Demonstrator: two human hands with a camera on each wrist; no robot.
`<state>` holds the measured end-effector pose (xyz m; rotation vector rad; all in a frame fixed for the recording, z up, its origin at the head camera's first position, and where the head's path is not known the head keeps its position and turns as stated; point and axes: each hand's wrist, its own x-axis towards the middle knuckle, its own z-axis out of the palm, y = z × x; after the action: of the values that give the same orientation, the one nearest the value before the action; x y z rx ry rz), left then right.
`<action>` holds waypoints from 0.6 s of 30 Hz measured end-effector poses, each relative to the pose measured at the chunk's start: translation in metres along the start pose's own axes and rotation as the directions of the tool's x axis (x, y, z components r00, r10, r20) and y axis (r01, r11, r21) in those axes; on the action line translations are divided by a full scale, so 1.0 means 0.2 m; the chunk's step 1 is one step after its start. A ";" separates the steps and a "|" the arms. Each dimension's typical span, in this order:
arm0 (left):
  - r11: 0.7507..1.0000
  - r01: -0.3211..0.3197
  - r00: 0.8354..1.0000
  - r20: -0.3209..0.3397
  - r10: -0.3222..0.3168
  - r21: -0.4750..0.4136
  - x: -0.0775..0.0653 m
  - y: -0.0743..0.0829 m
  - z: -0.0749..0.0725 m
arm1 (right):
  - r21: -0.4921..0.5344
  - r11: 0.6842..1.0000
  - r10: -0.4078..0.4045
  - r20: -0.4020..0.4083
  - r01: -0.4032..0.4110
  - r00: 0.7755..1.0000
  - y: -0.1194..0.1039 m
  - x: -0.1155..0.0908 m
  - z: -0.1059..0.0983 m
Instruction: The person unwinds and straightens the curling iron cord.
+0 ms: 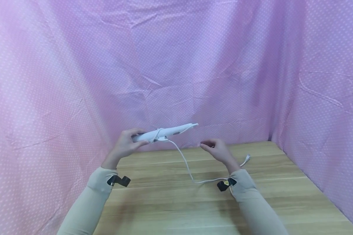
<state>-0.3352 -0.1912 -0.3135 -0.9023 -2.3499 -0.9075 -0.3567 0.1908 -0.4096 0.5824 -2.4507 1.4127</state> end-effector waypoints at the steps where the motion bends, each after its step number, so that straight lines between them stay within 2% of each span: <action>1: 1.000 0.000 1.000 0.000 0.000 0.002 0.00 0.00 0.00 | 0.023 1.000 0.003 0.009 -0.003 1.000 -0.02 0.01 0.02; 18: 1.000 -0.029 1.000 -0.008 0.029 0.003 0.00 0.00 0.00 | 0.156 0.987 -0.047 0.074 0.035 0.996 -0.20 0.08 0.20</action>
<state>-0.3358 -0.1917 -0.3125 -0.9269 -2.3247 -0.8942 -0.3540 0.1339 -0.3924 0.7309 -2.3863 1.6027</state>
